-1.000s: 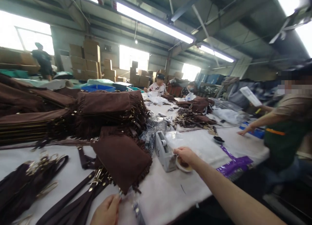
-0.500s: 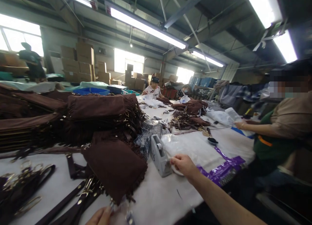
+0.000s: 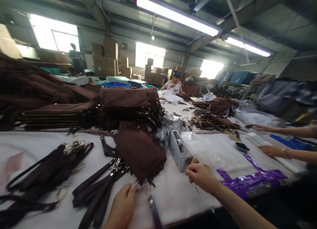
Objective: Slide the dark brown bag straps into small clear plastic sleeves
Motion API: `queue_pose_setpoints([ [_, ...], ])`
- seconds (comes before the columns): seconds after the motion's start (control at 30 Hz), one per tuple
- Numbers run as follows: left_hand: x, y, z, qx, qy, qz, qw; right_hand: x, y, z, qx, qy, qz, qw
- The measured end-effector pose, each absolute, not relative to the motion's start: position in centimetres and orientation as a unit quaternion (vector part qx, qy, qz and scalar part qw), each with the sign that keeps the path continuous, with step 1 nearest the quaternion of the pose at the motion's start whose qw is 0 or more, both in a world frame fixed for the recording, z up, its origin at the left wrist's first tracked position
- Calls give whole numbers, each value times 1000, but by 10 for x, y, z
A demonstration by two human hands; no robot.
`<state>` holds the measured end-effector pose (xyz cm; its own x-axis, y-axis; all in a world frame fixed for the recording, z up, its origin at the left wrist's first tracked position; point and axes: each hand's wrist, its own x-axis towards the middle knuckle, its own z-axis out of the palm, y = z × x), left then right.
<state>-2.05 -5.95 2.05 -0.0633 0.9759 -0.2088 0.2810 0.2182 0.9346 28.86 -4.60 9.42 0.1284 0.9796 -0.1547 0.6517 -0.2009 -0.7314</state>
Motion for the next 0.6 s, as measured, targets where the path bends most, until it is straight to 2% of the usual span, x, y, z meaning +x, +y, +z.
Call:
queue_pose_setpoints([
  [0.13, -15, -67, 37, 540, 644, 356, 408, 225, -62, 103, -577, -631, 476, 209],
  [0.27, -14, -73, 42, 564, 636, 353, 392, 159, -51, 98, -530, -622, 531, 225],
  [0.4, -17, -77, 40, 592, 623, 355, 369, 121, -31, 81, -549, -619, 515, 221],
  [0.6, -23, -79, 29, 648, 640, 325, 254, 103, -18, 77, -600, -650, 444, 144],
])
